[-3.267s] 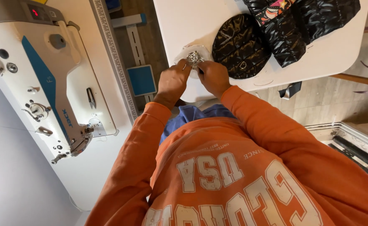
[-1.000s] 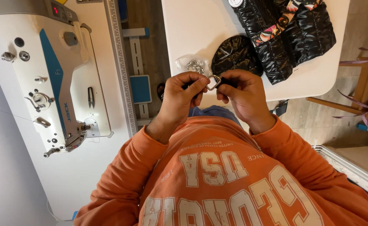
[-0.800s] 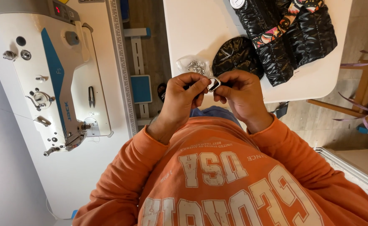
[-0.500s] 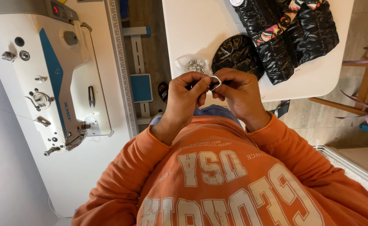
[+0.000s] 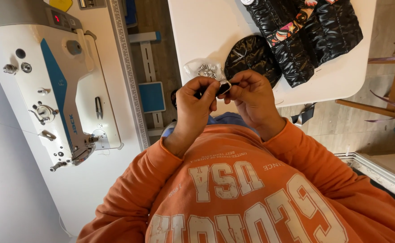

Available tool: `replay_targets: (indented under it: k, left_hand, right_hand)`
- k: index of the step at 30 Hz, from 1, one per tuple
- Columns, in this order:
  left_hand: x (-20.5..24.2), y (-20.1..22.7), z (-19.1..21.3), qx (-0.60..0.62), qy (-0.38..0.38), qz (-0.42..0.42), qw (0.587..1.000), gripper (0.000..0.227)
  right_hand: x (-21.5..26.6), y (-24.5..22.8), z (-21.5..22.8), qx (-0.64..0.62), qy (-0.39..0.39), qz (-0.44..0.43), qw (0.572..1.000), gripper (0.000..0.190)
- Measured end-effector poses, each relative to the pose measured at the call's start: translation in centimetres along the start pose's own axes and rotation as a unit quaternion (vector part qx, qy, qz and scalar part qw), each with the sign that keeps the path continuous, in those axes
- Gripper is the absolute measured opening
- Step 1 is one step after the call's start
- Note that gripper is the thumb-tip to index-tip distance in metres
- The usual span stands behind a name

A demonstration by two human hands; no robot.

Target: Cutting a piece of webbing strap and threading a metal ring onto it to prepare hardware for bag assembly.

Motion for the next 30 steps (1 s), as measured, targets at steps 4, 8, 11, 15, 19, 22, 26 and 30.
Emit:
replay_targets:
  k: [4,8,11,15,19,22,26,30]
  left_hand:
    - [0.4,-0.5,0.1,-0.007,0.019,-0.007,1.0,0.009]
    - [0.4,1.5,0.6,-0.074,0.041,-0.1,0.991,0.007]
    - [0.8,3.1,1.2,-0.138,0.067,-0.19,0.97,0.006]
    - [2.2,5.0,0.4,-0.226,0.064,-0.297,0.926,0.002]
    - [2.8,5.1,-0.2,-0.238,0.041,-0.313,0.919,0.002]
    - [2.9,5.2,0.3,-0.222,0.036,-0.312,0.923,0.001]
    - [2.3,4.7,0.6,-0.173,0.028,-0.274,0.946,0.004]
    - [2.1,3.5,1.4,-0.158,0.042,-0.229,0.96,0.006]
  right_hand:
    - [0.0,0.6,0.1,0.026,-0.002,0.01,1.0,0.022]
    - [0.3,-1.0,-2.0,0.068,0.001,0.066,0.995,0.028]
    - [1.5,-1.2,-3.1,0.074,-0.012,0.082,0.994,0.033]
    - [1.8,-0.6,-3.1,0.083,-0.045,0.102,0.99,0.051]
    - [1.6,-1.6,-3.6,0.13,-0.042,0.119,0.983,0.043]
    - [1.5,-0.5,-1.0,0.175,-0.034,0.114,0.977,0.035]
    - [2.0,-1.9,-3.9,0.184,-0.027,0.114,0.976,0.024]
    - [2.2,-1.3,-3.1,0.179,-0.012,0.109,0.978,0.02]
Point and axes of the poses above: each hand's wrist, its own x-axis away from the middle knuckle, its own z-axis out of the back of the hand, y = z × x, the point moved 9 cm from there along -x, towards the middle knuckle, and after that the axes turned 4 degrees about -x, right-handed, at the moved point
